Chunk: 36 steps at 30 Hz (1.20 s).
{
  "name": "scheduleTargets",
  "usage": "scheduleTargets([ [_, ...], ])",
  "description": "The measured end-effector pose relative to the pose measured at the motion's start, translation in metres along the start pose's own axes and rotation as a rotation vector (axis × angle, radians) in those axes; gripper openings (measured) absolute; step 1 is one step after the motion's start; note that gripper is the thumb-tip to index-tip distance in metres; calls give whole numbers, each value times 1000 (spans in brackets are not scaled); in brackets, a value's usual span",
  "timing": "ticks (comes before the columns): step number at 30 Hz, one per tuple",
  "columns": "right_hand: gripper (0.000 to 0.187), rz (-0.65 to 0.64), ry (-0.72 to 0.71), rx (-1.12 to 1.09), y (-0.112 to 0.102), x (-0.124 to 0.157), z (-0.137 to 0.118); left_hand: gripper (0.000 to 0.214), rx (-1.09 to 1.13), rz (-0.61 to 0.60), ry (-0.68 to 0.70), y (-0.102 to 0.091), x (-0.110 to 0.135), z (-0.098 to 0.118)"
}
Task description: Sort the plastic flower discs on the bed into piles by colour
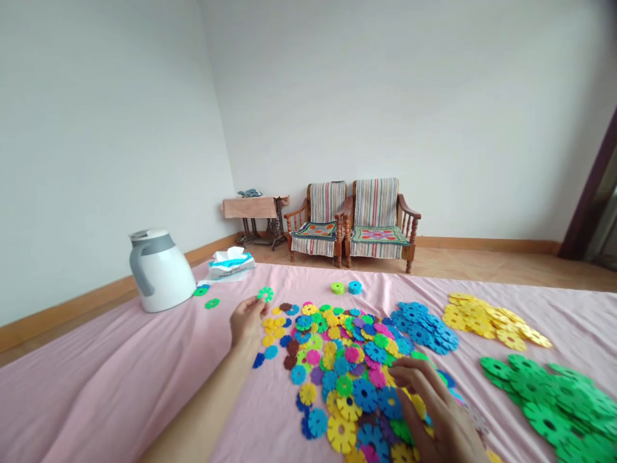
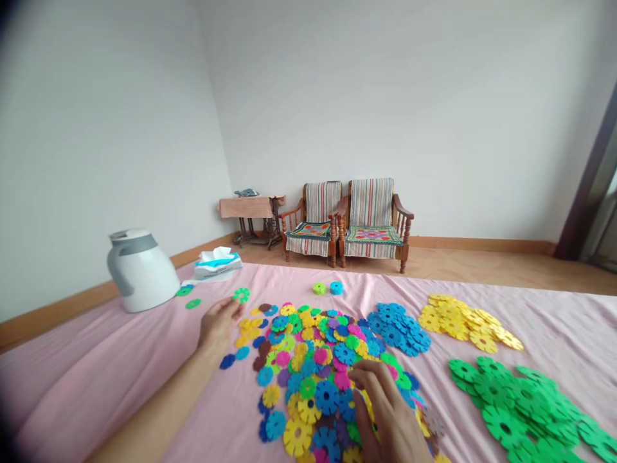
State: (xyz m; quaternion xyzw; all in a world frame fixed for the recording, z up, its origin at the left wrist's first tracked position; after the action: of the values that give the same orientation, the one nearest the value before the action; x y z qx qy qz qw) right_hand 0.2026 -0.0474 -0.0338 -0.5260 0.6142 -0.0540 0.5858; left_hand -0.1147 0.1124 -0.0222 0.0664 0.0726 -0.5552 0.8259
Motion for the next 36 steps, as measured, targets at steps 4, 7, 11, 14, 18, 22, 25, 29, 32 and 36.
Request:
scheduleTargets([
  [4, 16, -13, 0, -16, 0, -1, -2, 25, -18, 86, 17, -27, -18, -3],
  [7, 16, -8, 3, -29, -1, -1, -2, 25, -56, 40, 1, -23, -15, -5],
  [11, 14, -5, 23, -23, -3, 0, 0, 29, -132, -171, 4, 4, 1, -1],
  [14, 13, -8, 49, -23, -5, 0, 1, 24, -197, -418, 21, 23, 17, 8],
  [18, 14, -10, 61, -36, -5, 0, 0, 17, -452, -881, 118, 36, 37, 16],
  [22, 14, -17, 69, -37, -4, 0, 1, 11, -687, -1047, 248, 34, 45, 19],
  [25, 14, -28, 68, -33, -4, 0, 1, 16, -790, -1098, 278, 33, 48, 20],
  [29, 16, -37, 67, -34, -5, -2, 0, 26, -913, -1099, 369, 34, 54, 28],
  [32, 17, -33, 67, -32, -4, -1, 0, 30, -973, -1129, 393, 36, 62, 34],
  [36, 16, -56, 78, -41, -2, 0, 1, 29, -1022, -1162, 411, 39, 71, 40],
])
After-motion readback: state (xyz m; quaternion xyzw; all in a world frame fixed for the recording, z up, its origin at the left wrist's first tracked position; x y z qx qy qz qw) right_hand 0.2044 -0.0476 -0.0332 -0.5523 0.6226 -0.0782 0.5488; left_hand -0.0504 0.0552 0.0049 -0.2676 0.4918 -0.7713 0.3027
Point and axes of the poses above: each hand's wrist, its own x-axis away from the middle knuckle, its own y-axis out of the palm, z = x × y, the point moved 3 cm from there along -x, towards the middle knuckle, and after that the axes turned 5 degrees about -z, right-handed, at the moved point
